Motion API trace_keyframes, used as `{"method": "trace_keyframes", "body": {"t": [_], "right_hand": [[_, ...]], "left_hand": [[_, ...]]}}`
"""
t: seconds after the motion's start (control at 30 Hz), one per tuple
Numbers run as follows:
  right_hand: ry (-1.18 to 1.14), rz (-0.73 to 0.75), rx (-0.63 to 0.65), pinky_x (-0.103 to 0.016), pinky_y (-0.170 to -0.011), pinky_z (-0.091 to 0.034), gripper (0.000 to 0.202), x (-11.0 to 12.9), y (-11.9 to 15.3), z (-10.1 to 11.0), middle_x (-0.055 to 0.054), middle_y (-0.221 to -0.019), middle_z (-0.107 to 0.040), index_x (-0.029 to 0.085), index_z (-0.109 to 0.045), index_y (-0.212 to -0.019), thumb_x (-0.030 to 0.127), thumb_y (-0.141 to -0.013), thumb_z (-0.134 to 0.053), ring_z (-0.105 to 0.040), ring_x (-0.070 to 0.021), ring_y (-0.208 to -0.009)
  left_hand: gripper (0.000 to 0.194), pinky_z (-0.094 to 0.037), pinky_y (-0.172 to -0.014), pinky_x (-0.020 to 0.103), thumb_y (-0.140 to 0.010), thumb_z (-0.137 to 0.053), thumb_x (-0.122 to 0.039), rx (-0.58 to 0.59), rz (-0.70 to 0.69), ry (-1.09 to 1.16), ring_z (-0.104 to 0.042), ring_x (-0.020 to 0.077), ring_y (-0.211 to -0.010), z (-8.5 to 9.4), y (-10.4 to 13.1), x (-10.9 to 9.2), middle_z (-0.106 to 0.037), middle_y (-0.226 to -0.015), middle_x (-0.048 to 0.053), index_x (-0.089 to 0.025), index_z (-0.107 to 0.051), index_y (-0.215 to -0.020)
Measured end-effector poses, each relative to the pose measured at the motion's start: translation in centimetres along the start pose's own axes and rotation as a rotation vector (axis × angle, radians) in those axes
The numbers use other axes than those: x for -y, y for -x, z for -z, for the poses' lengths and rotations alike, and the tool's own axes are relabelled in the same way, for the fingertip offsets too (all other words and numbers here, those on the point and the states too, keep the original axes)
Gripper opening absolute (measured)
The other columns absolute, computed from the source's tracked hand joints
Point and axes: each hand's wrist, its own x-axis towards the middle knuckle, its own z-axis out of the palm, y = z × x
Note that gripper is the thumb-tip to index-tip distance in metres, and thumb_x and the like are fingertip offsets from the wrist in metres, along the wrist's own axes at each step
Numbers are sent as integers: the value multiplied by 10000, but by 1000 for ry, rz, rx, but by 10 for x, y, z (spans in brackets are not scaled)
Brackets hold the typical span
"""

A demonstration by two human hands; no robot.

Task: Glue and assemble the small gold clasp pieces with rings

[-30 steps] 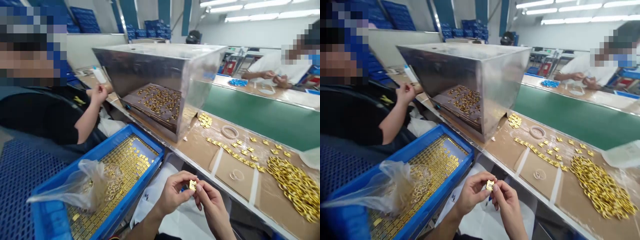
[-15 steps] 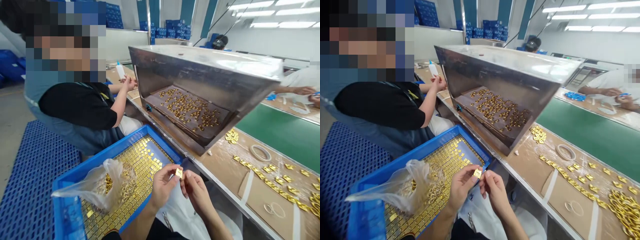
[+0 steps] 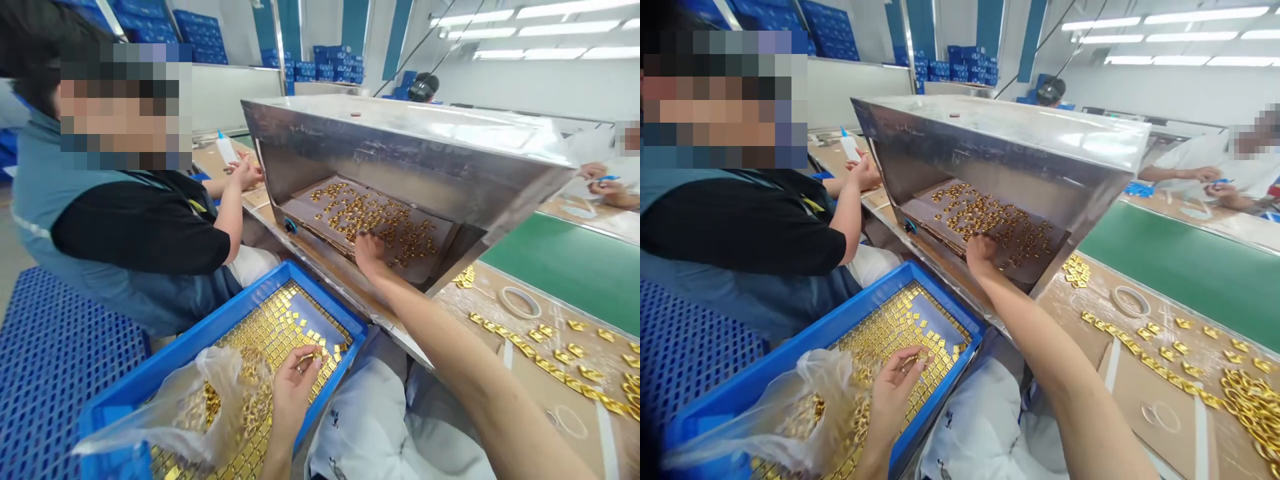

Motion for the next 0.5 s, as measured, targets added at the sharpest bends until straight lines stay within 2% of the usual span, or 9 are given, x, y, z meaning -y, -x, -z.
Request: {"method": "trace_keyframes", "body": {"t": [0.1, 0.27, 0.4, 0.5], "right_hand": [[6, -107, 26, -454, -942, -568, 291, -9, -27, 0, -120, -1207, -677, 119, -665, -1204, 351, -1031, -650, -675, -259, -1083], [0, -177, 46, -455, -953, -572, 245, -19, -45, 0, -106, -1212, -669, 127, -670, -1184, 316, -1028, -662, -669, -250, -1091], [-15, -178, 49, -455, -968, -566, 260, -18, -50, -1, -124, -1233, -661, 109, -667, -1195, 303, -1022, -672, -660, -260, -1120], [-34, -168, 54, -456, -961, -569, 269, -18, -50, -1, -124, -1237, -659, 110, -665, -1198, 310, -1019, -677, -660, -262, -1118]], "left_hand": [[497, -642, -857, 353, -622, -894, -519, -13, 1, -36, -778, 249, -881, 9, 0, -1, -779, -999, 116, -156, -718, -912], [559, -656, -784, 353, -557, -906, -576, -66, -6, -66, -773, 246, -798, 20, -6, 1, -775, -943, 117, -148, -712, -859], [494, -644, -789, 314, -653, -876, -542, -63, -66, -59, -770, 217, -814, 18, -5, -1, -767, -973, 95, -160, -714, -920], [483, -643, -801, 326, -649, -886, -525, -58, -75, -57, -773, 223, -812, 12, -1, -6, -766, -974, 95, -160, -715, -914]]}}
